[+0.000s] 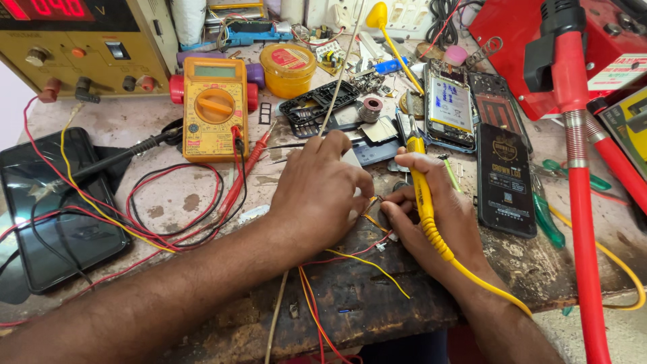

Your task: The person uses a soldering iron to heat and solder connections on a small white battery pack and a circuit board. They retrieve a new battery from a cardboard box and continue soldering wires to the battery terminals on the workbench.

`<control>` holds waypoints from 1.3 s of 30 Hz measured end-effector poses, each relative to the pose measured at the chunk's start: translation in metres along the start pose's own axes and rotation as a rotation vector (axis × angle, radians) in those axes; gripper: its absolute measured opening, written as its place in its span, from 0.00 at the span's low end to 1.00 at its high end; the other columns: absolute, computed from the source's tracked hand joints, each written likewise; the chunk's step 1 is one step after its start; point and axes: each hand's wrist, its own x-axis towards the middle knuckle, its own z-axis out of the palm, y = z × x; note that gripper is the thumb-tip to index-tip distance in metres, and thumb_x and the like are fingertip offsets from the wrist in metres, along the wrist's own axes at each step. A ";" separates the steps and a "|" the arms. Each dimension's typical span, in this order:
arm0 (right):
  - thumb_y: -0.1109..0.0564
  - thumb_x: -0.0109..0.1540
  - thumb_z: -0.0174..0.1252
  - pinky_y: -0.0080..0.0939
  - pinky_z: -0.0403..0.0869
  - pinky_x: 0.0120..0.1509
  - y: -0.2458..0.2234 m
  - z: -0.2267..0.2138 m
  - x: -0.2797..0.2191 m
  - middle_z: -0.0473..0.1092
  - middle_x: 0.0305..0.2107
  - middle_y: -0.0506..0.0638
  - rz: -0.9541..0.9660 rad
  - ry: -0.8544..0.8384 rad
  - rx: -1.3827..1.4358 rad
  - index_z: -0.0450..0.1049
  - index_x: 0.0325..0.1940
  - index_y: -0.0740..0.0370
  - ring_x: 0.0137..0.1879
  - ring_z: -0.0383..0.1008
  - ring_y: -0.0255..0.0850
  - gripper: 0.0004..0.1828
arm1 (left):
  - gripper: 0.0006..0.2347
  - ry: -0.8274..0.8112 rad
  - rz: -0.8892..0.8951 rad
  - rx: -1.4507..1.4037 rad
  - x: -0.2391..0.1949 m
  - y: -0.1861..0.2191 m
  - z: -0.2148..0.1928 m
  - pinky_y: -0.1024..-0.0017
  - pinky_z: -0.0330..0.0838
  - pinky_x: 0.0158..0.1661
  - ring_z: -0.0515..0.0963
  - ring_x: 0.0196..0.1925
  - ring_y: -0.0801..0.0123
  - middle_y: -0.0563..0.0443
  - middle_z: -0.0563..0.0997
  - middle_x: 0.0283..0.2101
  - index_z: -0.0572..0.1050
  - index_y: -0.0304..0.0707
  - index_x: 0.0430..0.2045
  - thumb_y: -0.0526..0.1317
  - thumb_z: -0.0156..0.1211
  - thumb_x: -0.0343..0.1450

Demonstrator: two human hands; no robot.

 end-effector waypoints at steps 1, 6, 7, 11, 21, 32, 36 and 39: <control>0.65 0.57 0.67 0.31 0.78 0.36 0.001 0.000 0.000 0.72 0.61 0.52 0.017 -0.003 -0.012 0.63 0.62 0.56 0.40 0.81 0.31 0.31 | 0.06 0.004 0.010 0.007 0.000 0.000 -0.001 0.54 0.63 0.55 0.68 0.59 0.52 0.42 0.72 0.56 0.86 0.53 0.27 0.41 0.70 0.60; 0.62 0.59 0.69 0.32 0.78 0.39 0.003 -0.001 -0.001 0.80 0.41 0.50 0.133 -0.041 -0.074 0.64 0.66 0.52 0.37 0.81 0.32 0.33 | 0.08 0.033 0.083 0.022 0.003 -0.005 0.003 0.49 0.57 0.57 0.64 0.64 0.50 0.41 0.69 0.62 0.87 0.57 0.28 0.41 0.71 0.57; 0.63 0.59 0.68 0.32 0.78 0.39 0.003 -0.001 -0.001 0.78 0.47 0.51 0.079 -0.026 -0.058 0.64 0.65 0.53 0.37 0.81 0.32 0.33 | 0.08 0.049 0.111 0.043 0.003 -0.007 0.004 0.49 0.57 0.58 0.63 0.65 0.51 0.42 0.69 0.62 0.87 0.58 0.27 0.41 0.71 0.57; 0.64 0.57 0.67 0.32 0.79 0.37 0.002 -0.001 -0.001 0.73 0.58 0.53 -0.021 -0.002 -0.044 0.64 0.62 0.56 0.39 0.81 0.31 0.31 | 0.08 0.027 0.205 0.078 0.007 -0.017 0.008 0.49 0.56 0.59 0.64 0.66 0.51 0.43 0.73 0.60 0.87 0.59 0.28 0.42 0.70 0.59; 0.65 0.58 0.66 0.32 0.79 0.40 0.002 -0.004 0.002 0.73 0.59 0.53 -0.025 -0.024 -0.026 0.63 0.61 0.57 0.39 0.81 0.32 0.30 | 0.06 -0.145 0.290 -0.038 0.021 -0.035 0.002 0.52 0.61 0.53 0.73 0.57 0.58 0.54 0.80 0.48 0.86 0.59 0.28 0.42 0.68 0.61; 0.65 0.57 0.67 0.32 0.79 0.41 -0.001 -0.005 0.003 0.72 0.60 0.55 -0.025 -0.038 -0.012 0.63 0.61 0.57 0.41 0.82 0.32 0.31 | 0.06 -0.133 0.342 -0.040 0.022 -0.040 0.000 0.54 0.63 0.52 0.74 0.55 0.58 0.54 0.79 0.45 0.86 0.60 0.28 0.43 0.69 0.61; 0.64 0.57 0.67 0.33 0.79 0.40 -0.001 -0.005 0.002 0.74 0.57 0.53 0.025 -0.045 -0.023 0.64 0.61 0.56 0.39 0.81 0.32 0.31 | 0.06 -0.109 0.369 -0.056 0.021 -0.042 0.000 0.54 0.63 0.52 0.74 0.56 0.59 0.53 0.79 0.46 0.86 0.60 0.29 0.44 0.70 0.61; 0.64 0.57 0.67 0.33 0.79 0.40 -0.001 -0.005 0.002 0.73 0.59 0.54 0.011 -0.042 -0.024 0.64 0.61 0.57 0.40 0.81 0.32 0.31 | 0.06 -0.110 0.376 -0.081 0.019 -0.043 -0.001 0.54 0.63 0.52 0.74 0.56 0.59 0.53 0.79 0.47 0.86 0.60 0.29 0.46 0.70 0.62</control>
